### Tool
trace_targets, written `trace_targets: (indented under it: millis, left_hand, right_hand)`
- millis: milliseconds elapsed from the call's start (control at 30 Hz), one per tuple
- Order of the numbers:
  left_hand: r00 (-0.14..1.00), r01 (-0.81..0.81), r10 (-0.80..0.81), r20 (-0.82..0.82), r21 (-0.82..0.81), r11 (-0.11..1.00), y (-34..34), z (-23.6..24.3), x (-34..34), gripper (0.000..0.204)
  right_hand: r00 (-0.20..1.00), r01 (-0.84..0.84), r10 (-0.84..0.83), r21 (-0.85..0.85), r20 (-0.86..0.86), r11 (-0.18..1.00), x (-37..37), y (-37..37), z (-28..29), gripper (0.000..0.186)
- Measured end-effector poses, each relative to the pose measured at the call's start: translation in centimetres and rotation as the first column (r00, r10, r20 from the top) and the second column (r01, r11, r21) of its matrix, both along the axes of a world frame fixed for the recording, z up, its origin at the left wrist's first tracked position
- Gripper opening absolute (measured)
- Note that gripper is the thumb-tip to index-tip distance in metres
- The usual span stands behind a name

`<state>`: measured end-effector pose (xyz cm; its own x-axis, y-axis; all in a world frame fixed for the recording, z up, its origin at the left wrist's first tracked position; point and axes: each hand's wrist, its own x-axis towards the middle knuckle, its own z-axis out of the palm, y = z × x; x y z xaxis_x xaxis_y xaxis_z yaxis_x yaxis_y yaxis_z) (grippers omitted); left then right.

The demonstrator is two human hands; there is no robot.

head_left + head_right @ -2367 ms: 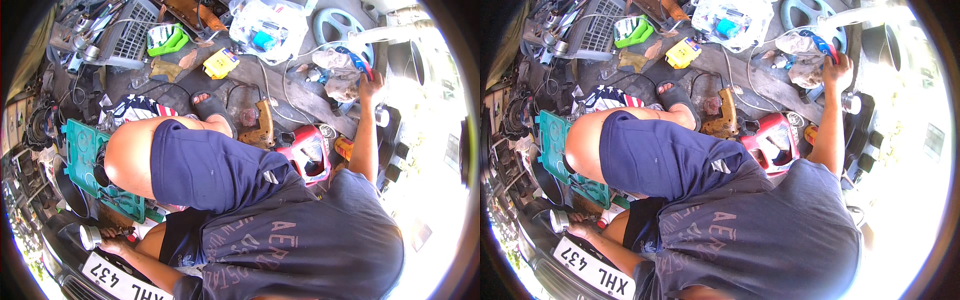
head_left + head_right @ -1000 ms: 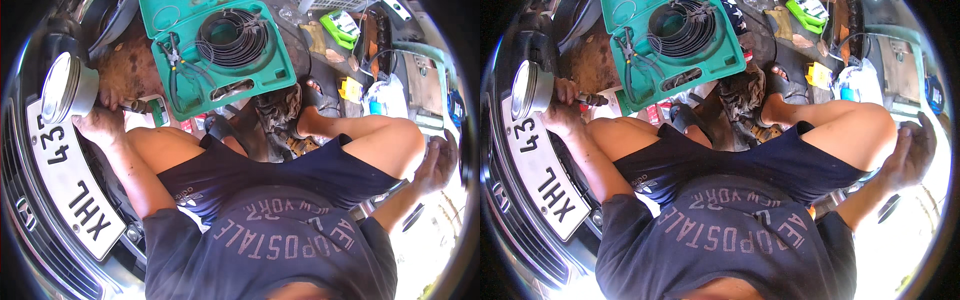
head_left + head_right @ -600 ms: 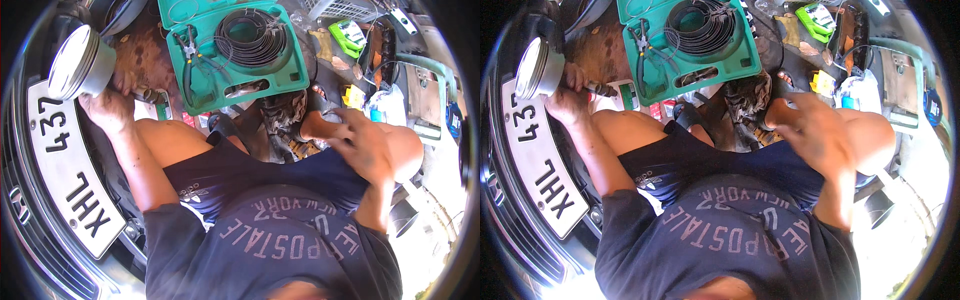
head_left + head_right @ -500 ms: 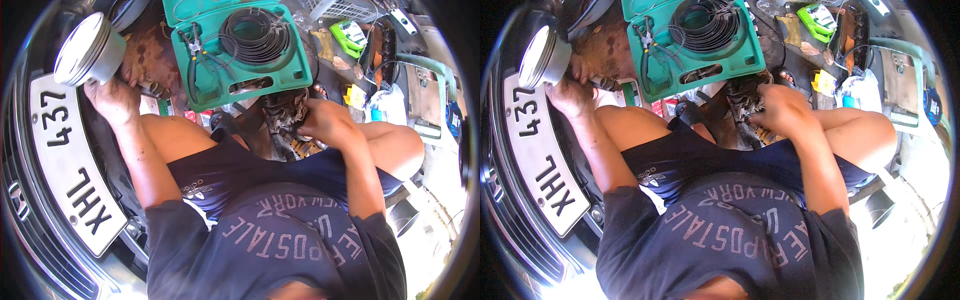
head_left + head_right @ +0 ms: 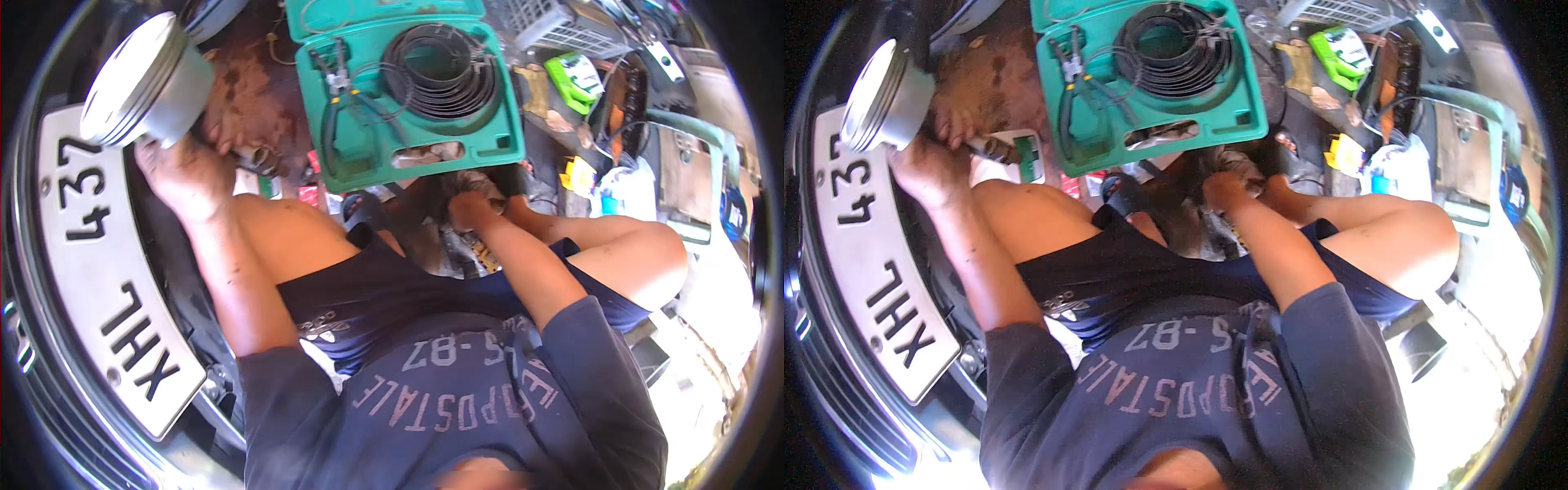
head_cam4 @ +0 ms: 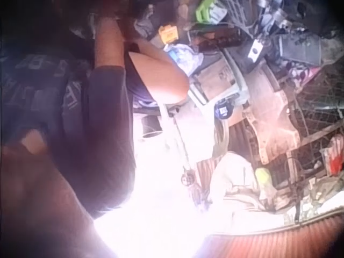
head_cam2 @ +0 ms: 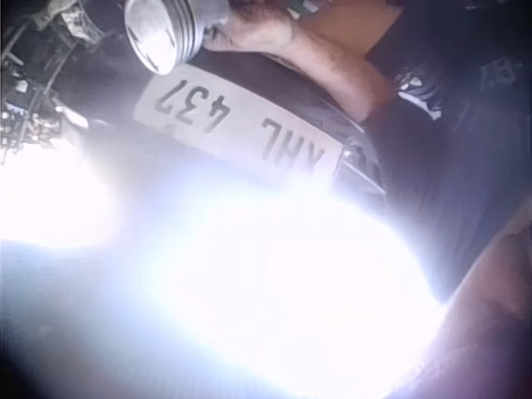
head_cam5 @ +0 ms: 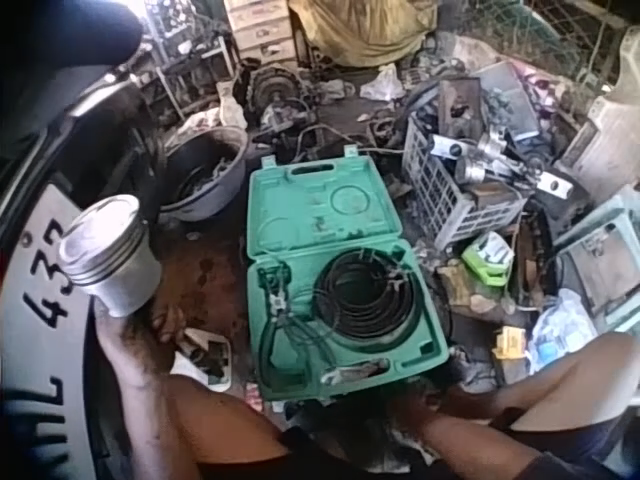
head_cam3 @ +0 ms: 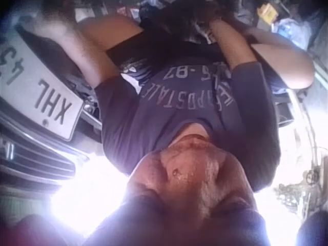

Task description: The recorder is inspecting and cleaning a car engine piston, manipulating the rings and checking the connecting rod.

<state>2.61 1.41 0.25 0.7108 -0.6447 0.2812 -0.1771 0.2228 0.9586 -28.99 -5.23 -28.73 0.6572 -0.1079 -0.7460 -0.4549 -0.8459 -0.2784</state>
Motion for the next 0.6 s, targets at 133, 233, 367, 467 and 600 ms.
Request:
trace_targets:
  millis: [133, 233, 367, 467, 600]
  left_hand:
    - [0.968, 0.194, -0.199, -0.152, -0.045, 0.980, -0.8, 0.7, -0.3, 0.035]
    - [0.960, 0.205, -0.204, -0.190, -0.017, 0.979, -0.9, 0.4, 0.2, 0.040]
    - [0.954, 0.216, -0.222, -0.199, -0.053, 0.975, -1.1, 0.6, 0.1, 0.040]
    - [0.960, 0.245, -0.247, -0.133, -0.030, 0.969, -1.1, 0.7, 0.1, 0.040]
    - [0.950, 0.254, -0.268, -0.158, -0.104, 0.962, -1.5, 0.3, -0.7, 0.035]
  right_hand:
    - [0.957, -0.034, 0.152, 0.424, -0.247, 0.905, 0.3, 3.9, 1.1, 0.032]
    - [0.892, 0.155, 0.093, 0.493, -0.442, 0.856, 3.2, 3.3, 7.4, 0.032]
    - [0.768, 0.099, 0.318, 0.594, -0.557, 0.799, 5.2, 3.0, 8.3, 0.035]
    - [0.802, -0.018, 0.392, 0.638, -0.451, 0.770, 4.7, 3.4, 7.3, 0.035]
    - [0.859, -0.179, 0.394, 0.530, -0.326, 0.829, 3.0, 3.3, 4.1, 0.035]
